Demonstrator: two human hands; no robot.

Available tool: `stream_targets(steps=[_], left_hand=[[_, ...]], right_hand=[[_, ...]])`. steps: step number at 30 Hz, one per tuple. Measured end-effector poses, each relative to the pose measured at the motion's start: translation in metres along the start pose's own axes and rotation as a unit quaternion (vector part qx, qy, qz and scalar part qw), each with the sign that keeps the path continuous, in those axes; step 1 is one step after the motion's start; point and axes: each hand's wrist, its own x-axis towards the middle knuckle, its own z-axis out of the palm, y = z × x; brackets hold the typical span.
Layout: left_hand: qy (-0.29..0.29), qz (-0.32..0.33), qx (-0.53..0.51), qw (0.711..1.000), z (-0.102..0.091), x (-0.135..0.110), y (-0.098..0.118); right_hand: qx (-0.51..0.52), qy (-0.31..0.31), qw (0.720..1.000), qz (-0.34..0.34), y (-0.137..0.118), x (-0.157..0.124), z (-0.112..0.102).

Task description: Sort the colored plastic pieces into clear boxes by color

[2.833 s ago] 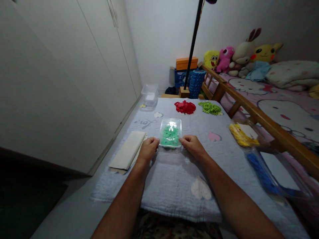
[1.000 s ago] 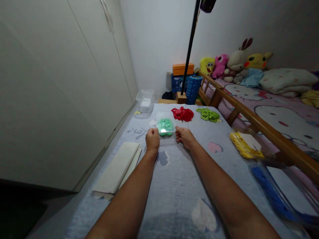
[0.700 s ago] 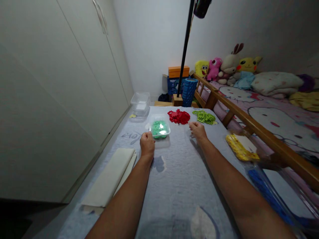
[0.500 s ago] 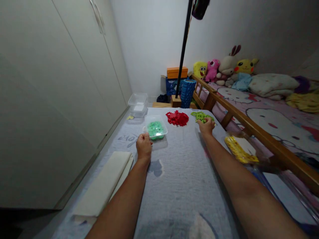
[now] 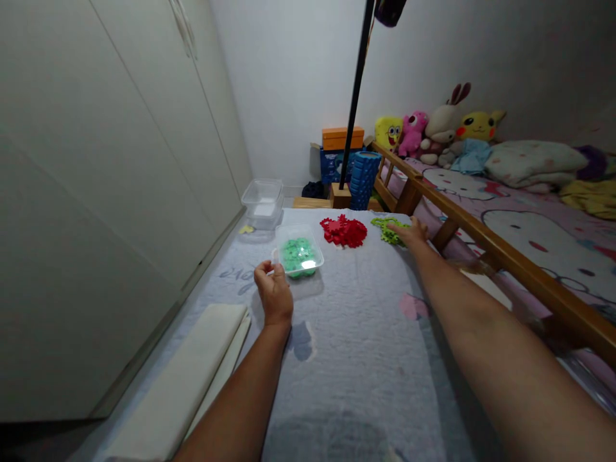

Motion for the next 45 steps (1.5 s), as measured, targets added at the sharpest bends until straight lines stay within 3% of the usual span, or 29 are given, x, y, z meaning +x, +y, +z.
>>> stream_targets(steps=[3,9,19,26,35,39,45], left_hand=[[-0.001,-0.046,-0.016,0.999,0.000,-0.002,0.003],[-0.010,-0.062,-0.006,0.998,0.000,-0.004,0.009],[-0.012,-0.060,-0.021,0.998,0.002,-0.003,0.007],[-0.016,-0.052,-0.023,0.998,0.004,0.000,0.003],[-0.017,-0.046,-0.017,0.999,0.006,0.001,0.003],[-0.023,-0.050,-0.017,0.998,0.005,0.001,0.004],[-0.023,-0.050,-0.017,0.998,0.005,0.002,0.004]], right_hand=[[-0.003,-0.013,0.999,-0.037,0.001,0.016,0.007],[-0.049,-0.064,0.996,-0.041,0.004,0.028,0.018],[-0.071,-0.059,0.994,-0.057,0.012,0.003,0.002],[-0.058,-0.055,0.993,-0.084,0.021,-0.043,-0.015],[0.051,-0.036,0.976,-0.210,0.017,-0.125,-0.019],[0.107,-0.089,0.952,-0.271,0.013,-0.168,-0.025],[0.172,-0.227,0.905,-0.315,0.004,-0.227,-0.044]])
